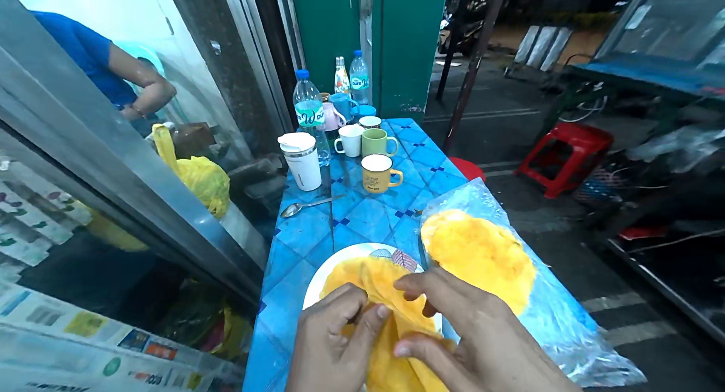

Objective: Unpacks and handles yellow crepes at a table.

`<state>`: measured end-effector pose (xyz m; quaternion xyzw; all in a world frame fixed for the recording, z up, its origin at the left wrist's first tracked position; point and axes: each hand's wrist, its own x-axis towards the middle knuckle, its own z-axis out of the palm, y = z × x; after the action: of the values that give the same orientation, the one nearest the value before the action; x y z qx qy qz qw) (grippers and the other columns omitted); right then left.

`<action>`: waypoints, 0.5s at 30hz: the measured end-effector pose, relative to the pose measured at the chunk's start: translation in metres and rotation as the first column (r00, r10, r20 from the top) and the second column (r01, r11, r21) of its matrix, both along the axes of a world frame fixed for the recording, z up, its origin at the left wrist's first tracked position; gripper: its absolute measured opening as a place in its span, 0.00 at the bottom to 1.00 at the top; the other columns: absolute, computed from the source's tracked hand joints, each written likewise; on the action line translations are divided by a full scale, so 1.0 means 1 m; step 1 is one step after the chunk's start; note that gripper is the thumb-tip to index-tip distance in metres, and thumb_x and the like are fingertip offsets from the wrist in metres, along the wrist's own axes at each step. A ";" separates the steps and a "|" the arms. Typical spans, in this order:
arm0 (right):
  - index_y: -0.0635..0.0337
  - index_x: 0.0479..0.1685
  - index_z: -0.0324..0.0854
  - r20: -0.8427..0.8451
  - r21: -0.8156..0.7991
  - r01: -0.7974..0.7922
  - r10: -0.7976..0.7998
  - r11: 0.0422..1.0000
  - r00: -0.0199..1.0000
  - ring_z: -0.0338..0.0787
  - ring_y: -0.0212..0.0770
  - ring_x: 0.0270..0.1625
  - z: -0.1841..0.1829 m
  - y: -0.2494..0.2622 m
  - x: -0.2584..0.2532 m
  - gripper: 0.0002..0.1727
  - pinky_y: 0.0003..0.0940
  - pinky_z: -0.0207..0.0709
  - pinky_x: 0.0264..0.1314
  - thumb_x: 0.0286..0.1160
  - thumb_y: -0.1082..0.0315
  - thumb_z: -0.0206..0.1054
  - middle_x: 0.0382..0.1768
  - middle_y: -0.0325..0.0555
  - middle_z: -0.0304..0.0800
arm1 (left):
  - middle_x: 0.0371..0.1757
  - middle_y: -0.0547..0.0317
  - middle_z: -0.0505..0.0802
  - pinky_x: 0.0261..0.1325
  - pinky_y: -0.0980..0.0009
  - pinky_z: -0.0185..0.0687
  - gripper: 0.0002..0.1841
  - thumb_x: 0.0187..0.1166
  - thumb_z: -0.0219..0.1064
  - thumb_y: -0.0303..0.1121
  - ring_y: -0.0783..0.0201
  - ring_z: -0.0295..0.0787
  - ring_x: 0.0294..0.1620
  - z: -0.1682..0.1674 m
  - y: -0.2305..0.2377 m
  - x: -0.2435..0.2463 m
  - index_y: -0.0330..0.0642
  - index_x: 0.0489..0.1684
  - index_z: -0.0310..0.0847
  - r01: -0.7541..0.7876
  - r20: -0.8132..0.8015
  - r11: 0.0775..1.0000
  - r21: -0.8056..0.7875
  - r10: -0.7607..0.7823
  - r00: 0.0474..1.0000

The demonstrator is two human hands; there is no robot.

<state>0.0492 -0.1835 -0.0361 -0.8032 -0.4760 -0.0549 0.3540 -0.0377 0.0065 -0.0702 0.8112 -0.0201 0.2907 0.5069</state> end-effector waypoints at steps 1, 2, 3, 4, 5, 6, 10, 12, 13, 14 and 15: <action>0.49 0.61 0.86 0.006 0.031 -0.003 0.003 1.000 1.000 0.90 0.33 0.39 0.000 0.003 -0.001 0.28 0.33 0.86 0.37 0.79 0.37 0.64 0.45 0.38 0.91 | 0.29 0.66 0.87 0.32 0.82 0.83 0.18 0.84 0.68 0.43 0.79 0.84 0.30 0.001 -0.002 0.000 0.41 0.25 0.86 0.011 0.023 1.000 0.028 -0.011 1.000; 0.49 0.58 0.89 0.018 0.083 -0.011 0.009 0.996 1.000 0.88 0.31 0.37 -0.001 0.006 -0.002 0.25 0.30 0.84 0.35 0.80 0.40 0.65 0.42 0.37 0.91 | 0.28 0.66 0.86 0.32 0.83 0.80 0.17 0.84 0.67 0.42 0.79 0.82 0.30 0.003 -0.004 0.000 0.41 0.24 0.85 0.012 0.045 0.999 0.052 -0.014 0.999; 0.50 0.54 0.91 0.037 0.140 -0.009 0.004 0.990 0.999 0.88 0.28 0.36 -0.002 0.008 -0.001 0.20 0.26 0.82 0.34 0.83 0.45 0.64 0.38 0.35 0.91 | 0.27 0.65 0.85 0.31 0.84 0.78 0.17 0.84 0.67 0.40 0.79 0.81 0.30 0.004 -0.005 0.001 0.40 0.23 0.84 0.005 0.066 0.997 0.072 -0.010 0.998; 0.50 0.47 0.92 0.054 0.197 0.005 -0.016 0.980 0.998 0.88 0.26 0.35 -0.004 0.010 0.000 0.16 0.24 0.81 0.34 0.85 0.51 0.64 0.35 0.33 0.91 | 0.27 0.65 0.85 0.30 0.84 0.77 0.17 0.85 0.66 0.40 0.79 0.80 0.29 0.005 -0.006 0.000 0.40 0.24 0.85 -0.012 0.080 0.996 0.087 0.005 0.997; 0.51 0.42 0.92 0.057 0.244 0.031 -0.046 0.969 0.997 0.88 0.24 0.35 -0.004 0.010 0.003 0.13 0.22 0.81 0.34 0.85 0.56 0.63 0.33 0.32 0.91 | 0.28 0.65 0.87 0.30 0.83 0.79 0.17 0.85 0.66 0.40 0.79 0.82 0.30 0.006 -0.005 0.000 0.40 0.26 0.87 -0.032 0.084 0.995 0.091 0.024 0.996; 0.51 0.39 0.91 0.047 0.281 0.067 -0.083 0.957 0.995 0.87 0.22 0.34 -0.004 0.009 0.005 0.12 0.20 0.82 0.33 0.84 0.59 0.63 0.31 0.30 0.91 | 0.28 0.66 0.88 0.30 0.83 0.81 0.16 0.85 0.65 0.40 0.79 0.83 0.29 0.006 -0.004 -0.001 0.41 0.27 0.88 -0.050 0.081 0.995 0.085 0.043 0.996; 0.48 0.37 0.87 -0.088 0.344 0.229 -0.212 0.911 0.973 0.82 0.18 0.25 0.001 0.001 0.011 0.09 0.16 0.77 0.25 0.83 0.60 0.63 0.25 0.24 0.86 | 0.28 0.67 0.88 0.30 0.84 0.83 0.14 0.83 0.66 0.37 0.79 0.84 0.28 0.003 0.002 -0.004 0.41 0.27 0.88 -0.101 0.061 0.995 0.018 0.099 0.993; 0.46 0.38 0.86 -0.154 0.369 0.280 -0.239 0.886 0.959 0.81 0.18 0.22 0.002 -0.002 0.012 0.08 0.15 0.75 0.20 0.82 0.61 0.63 0.24 0.23 0.85 | 0.28 0.66 0.88 0.32 0.83 0.84 0.14 0.83 0.66 0.36 0.79 0.85 0.29 0.000 0.004 -0.007 0.40 0.27 0.88 -0.091 0.040 0.996 -0.012 0.091 0.995; 0.46 0.38 0.85 -0.170 0.382 0.297 -0.249 0.875 0.953 0.82 0.19 0.21 0.002 -0.002 0.011 0.07 0.15 0.75 0.19 0.83 0.61 0.62 0.23 0.23 0.85 | 0.28 0.66 0.88 0.32 0.81 0.84 0.14 0.83 0.66 0.36 0.78 0.85 0.28 -0.002 0.004 -0.008 0.40 0.26 0.88 -0.090 0.028 0.996 -0.029 0.091 0.995; 0.46 0.38 0.85 -0.175 0.391 0.307 -0.257 0.868 0.950 0.82 0.19 0.21 0.002 -0.003 0.011 0.07 0.15 0.75 0.18 0.83 0.61 0.62 0.22 0.23 0.85 | 0.28 0.65 0.89 0.32 0.80 0.86 0.14 0.84 0.66 0.36 0.77 0.86 0.28 -0.004 0.004 -0.009 0.40 0.26 0.88 -0.089 0.014 0.995 -0.046 0.090 0.996; 0.46 0.39 0.84 -0.176 0.399 0.309 -0.259 0.863 0.950 0.82 0.19 0.21 0.002 -0.003 0.011 0.07 0.14 0.75 0.18 0.83 0.61 0.61 0.22 0.23 0.85 | 0.28 0.65 0.89 0.32 0.80 0.86 0.14 0.84 0.65 0.35 0.76 0.86 0.28 -0.006 0.005 -0.010 0.40 0.26 0.88 -0.087 0.000 0.994 -0.064 0.087 0.996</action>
<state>0.0606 -0.1867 -0.0338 -0.7709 -0.3076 -0.1611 0.5340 -0.0479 0.0115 -0.0763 0.7944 0.0239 0.3142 0.5193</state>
